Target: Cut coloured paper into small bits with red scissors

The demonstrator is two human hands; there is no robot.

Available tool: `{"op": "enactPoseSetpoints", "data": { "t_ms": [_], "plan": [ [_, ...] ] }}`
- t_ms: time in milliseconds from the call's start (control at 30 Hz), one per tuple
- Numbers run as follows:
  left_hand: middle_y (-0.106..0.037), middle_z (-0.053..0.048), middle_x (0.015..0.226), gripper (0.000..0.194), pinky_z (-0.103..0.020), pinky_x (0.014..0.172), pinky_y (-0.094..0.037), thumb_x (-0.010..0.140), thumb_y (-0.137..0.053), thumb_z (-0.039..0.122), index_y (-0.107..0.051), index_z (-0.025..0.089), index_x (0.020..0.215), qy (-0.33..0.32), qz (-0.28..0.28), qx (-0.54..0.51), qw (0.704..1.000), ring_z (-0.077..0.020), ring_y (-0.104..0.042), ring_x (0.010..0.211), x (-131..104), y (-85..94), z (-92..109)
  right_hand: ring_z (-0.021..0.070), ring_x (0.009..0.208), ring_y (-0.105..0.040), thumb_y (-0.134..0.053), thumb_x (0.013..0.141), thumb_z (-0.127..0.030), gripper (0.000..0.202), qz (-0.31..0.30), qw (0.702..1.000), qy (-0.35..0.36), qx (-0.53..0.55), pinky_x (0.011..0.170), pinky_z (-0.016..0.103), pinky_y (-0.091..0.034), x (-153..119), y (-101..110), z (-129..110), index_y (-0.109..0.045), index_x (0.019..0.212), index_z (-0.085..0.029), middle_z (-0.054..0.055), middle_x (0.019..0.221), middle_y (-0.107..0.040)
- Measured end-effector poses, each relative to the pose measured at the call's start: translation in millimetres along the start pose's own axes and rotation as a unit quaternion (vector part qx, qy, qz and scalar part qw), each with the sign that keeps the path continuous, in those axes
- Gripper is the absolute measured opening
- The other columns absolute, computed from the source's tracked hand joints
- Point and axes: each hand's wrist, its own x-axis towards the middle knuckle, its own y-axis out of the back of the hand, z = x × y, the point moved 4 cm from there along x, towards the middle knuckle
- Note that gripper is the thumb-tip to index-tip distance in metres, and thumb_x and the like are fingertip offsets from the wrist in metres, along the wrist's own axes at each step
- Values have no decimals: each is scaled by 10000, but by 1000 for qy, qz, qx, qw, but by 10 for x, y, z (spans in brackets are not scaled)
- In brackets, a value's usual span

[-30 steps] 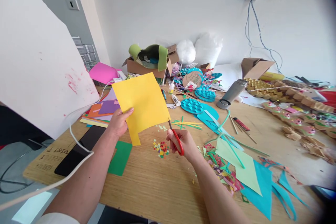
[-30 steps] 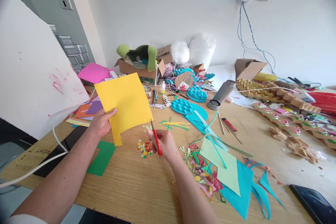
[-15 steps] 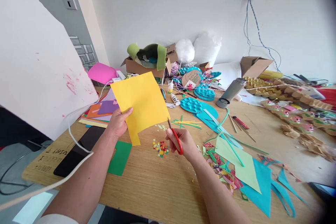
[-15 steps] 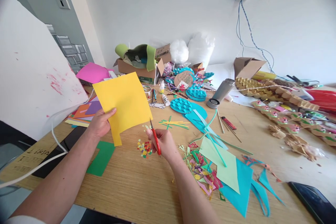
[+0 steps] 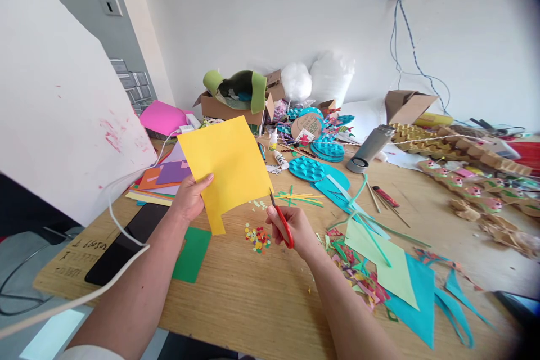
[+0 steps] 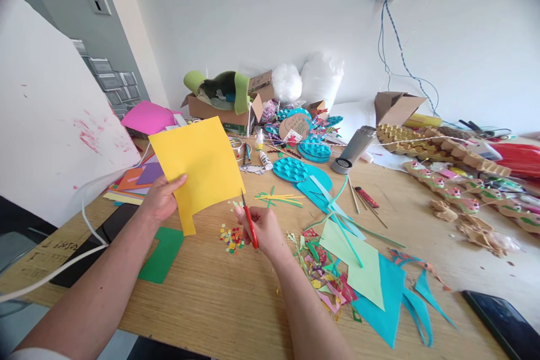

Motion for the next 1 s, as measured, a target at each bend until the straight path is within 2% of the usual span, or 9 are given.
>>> {"op": "enactPoseSetpoints", "data": {
  "t_ms": [1000],
  "plan": [
    [-703, -107, 1052, 382, -420, 901, -497, 608, -804, 263, -709, 160, 964, 0, -2, 0, 1000, -299, -634, 1022, -14, -10, -4, 98, 310, -463, -585, 761, -619, 488, 11, 1000, -1, 2, 338, 189, -312, -1, 7, -11, -574, 623, -152, -24, 386, -507]
  ]
}}
